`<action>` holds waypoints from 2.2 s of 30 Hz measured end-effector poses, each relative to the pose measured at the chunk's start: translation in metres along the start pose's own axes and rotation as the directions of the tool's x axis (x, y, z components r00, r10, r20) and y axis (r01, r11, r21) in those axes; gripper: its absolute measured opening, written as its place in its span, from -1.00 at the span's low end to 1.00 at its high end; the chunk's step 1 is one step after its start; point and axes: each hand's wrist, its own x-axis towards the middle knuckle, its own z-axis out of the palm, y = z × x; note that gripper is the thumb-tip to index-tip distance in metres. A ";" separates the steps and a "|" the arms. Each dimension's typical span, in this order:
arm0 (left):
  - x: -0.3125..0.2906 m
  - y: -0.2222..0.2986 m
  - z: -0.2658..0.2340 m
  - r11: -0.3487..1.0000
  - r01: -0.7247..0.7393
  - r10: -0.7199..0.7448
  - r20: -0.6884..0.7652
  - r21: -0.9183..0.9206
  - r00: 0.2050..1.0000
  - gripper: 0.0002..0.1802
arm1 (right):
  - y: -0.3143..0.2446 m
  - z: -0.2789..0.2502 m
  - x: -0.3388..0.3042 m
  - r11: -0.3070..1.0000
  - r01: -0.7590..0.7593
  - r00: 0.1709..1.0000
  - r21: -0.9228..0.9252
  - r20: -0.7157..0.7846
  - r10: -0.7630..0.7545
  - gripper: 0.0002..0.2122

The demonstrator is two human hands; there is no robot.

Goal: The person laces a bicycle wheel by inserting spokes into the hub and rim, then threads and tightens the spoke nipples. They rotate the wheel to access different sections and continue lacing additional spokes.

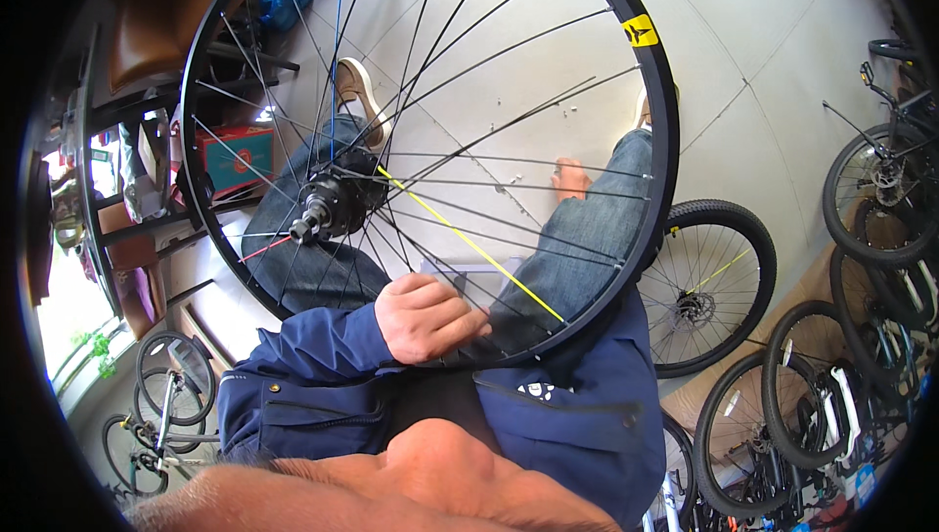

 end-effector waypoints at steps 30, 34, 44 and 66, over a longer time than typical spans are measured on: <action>-0.020 0.009 -0.011 0.768 -0.269 0.036 -0.380 -0.582 0.924 -0.53 | -0.295 -0.328 -0.233 0.407 -0.134 0.980 0.903 0.181 -0.079 -0.86; -0.023 0.007 -0.012 0.684 -0.248 -0.024 -0.361 -0.686 0.932 -0.60 | -0.304 -0.321 -0.227 0.227 -0.265 0.951 0.937 0.293 -0.097 -0.87; -0.030 0.003 -0.007 0.396 0.010 -0.297 -0.118 -0.918 0.947 -0.86 | -0.293 -0.326 -0.219 -0.263 -0.156 0.983 0.952 0.124 -0.134 -0.75; -0.034 -0.001 0.002 -0.229 0.145 -0.341 0.219 -0.963 0.914 -0.78 | -0.271 -0.374 -0.194 -0.717 0.415 0.796 0.560 -0.606 -0.013 -0.66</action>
